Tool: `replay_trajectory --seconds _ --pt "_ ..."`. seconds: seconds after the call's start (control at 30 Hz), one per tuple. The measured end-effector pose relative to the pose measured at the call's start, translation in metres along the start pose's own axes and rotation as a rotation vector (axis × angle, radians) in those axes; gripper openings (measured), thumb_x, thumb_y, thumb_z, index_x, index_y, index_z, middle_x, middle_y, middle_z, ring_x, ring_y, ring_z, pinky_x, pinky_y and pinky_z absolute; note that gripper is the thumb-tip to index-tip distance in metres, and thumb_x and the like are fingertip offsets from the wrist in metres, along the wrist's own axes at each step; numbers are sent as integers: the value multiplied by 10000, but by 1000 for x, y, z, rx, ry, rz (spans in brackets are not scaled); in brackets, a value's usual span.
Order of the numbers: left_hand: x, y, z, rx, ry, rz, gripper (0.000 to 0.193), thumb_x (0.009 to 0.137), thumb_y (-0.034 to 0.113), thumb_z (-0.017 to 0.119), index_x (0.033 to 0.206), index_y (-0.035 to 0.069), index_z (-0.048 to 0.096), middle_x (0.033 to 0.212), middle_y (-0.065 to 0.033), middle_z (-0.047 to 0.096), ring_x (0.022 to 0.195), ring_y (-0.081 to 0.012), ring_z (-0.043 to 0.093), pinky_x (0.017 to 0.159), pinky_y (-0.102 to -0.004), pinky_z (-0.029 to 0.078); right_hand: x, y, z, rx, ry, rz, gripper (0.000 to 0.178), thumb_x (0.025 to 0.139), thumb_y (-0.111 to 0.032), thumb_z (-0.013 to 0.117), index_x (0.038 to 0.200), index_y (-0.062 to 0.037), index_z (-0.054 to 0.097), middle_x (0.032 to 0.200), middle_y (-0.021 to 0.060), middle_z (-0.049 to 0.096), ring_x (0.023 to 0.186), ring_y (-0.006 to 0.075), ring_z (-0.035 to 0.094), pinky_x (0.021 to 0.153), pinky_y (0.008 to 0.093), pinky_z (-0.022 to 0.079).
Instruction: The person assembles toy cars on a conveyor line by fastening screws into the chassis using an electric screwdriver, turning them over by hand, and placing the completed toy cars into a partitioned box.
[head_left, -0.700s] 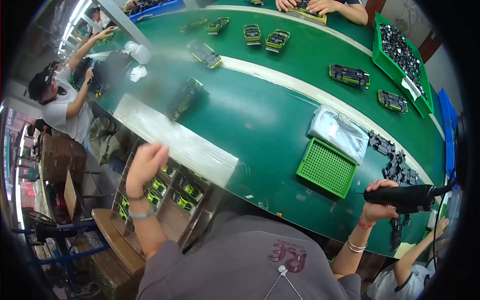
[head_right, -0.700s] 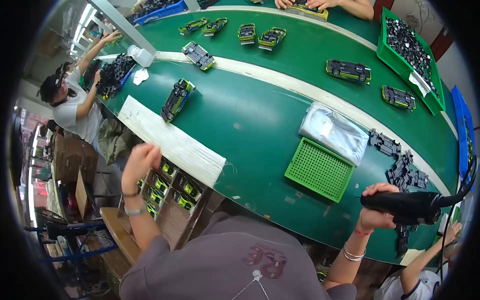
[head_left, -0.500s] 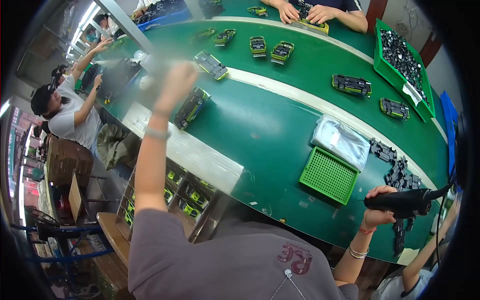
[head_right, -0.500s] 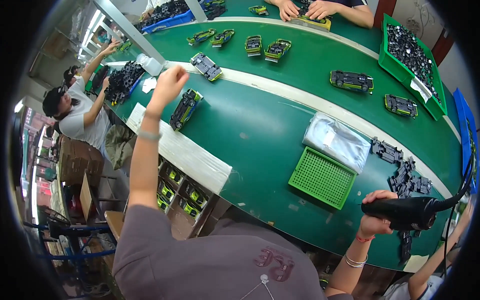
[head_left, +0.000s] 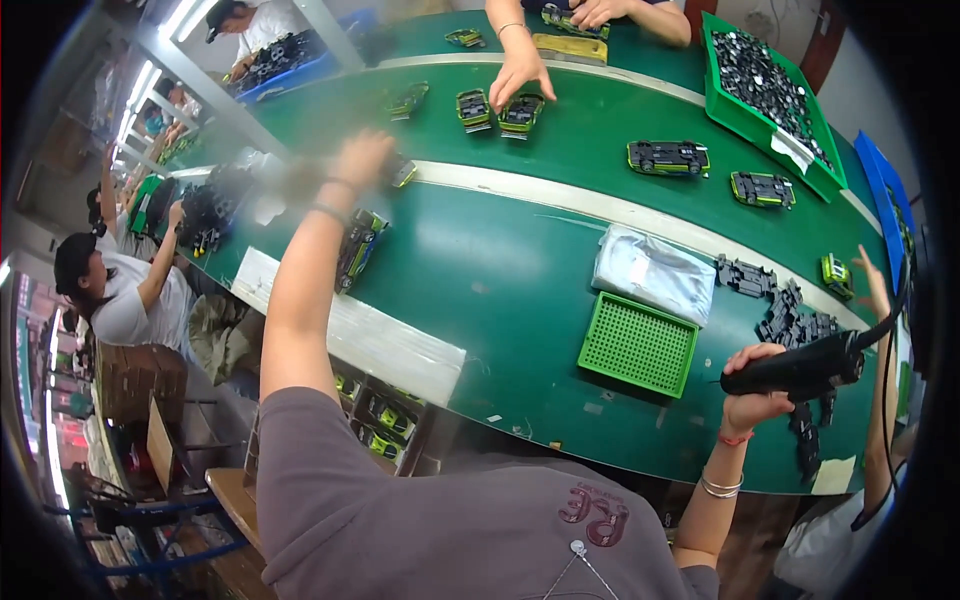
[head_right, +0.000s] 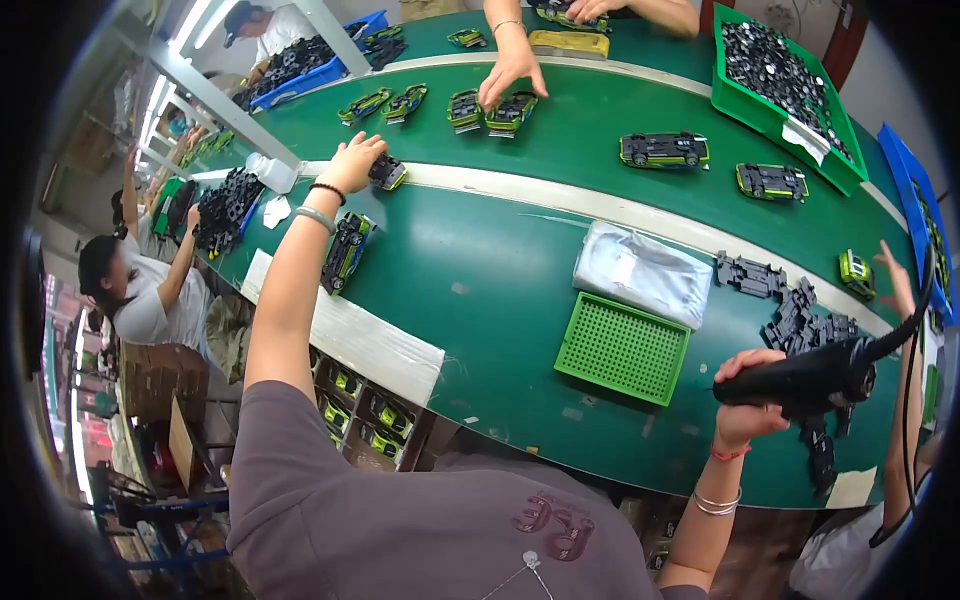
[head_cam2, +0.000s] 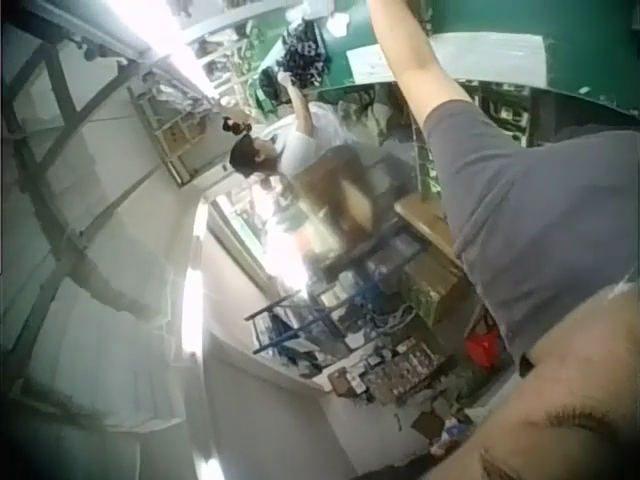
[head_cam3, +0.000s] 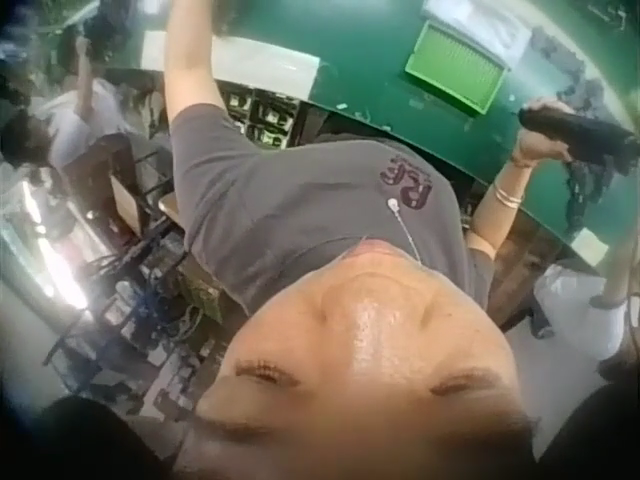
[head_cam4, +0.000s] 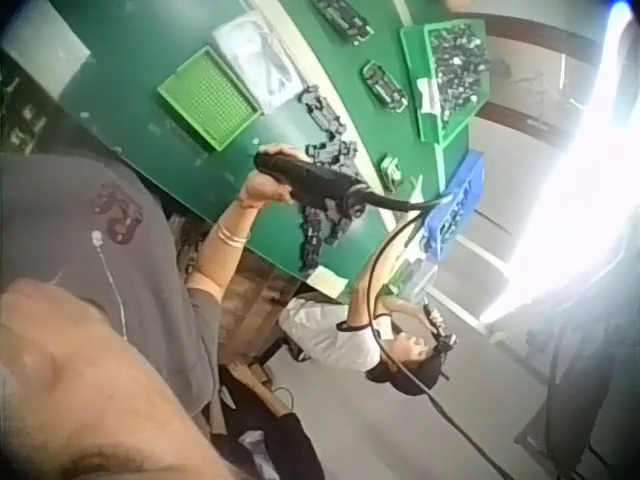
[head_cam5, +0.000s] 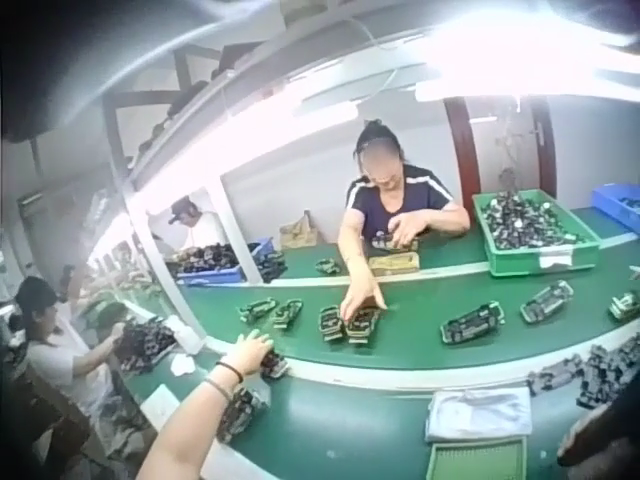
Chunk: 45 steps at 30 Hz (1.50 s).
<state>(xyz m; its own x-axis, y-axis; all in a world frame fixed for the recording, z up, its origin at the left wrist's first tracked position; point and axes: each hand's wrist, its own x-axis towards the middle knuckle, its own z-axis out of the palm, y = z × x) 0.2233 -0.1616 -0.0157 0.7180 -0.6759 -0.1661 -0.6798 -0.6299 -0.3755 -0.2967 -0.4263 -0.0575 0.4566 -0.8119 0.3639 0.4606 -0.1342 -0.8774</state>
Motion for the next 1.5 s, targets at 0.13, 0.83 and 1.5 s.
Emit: replay_trajectory --seconds 0.13,0.83,1.5 --pt "-10 15 -14 -277 107 103 539 635 121 678 1136 52 490 1205 -155 497 1137 -306 457 945 -401 388 -1 2 -1 13 2 12 873 591 -843 441 840 -6 431 665 72 452 547 155 469 510 266 414" --pt "-101 158 -65 -294 609 594 455 740 39 577 1177 143 506 1279 -183 418 1168 -362 414 937 -419 382 -1 2 -3 -67 16 13 905 578 -880 365 824 -12 438 642 77 466 533 158 471 504 264 407" --pt "-91 225 -77 -999 589 753 345 688 65 703 1016 77 595 1009 -110 499 892 -271 524 770 -344 448 -1 5 0 -78 -29 -3 928 524 -910 316 790 -27 414 599 57 453 527 157 473 518 273 419"
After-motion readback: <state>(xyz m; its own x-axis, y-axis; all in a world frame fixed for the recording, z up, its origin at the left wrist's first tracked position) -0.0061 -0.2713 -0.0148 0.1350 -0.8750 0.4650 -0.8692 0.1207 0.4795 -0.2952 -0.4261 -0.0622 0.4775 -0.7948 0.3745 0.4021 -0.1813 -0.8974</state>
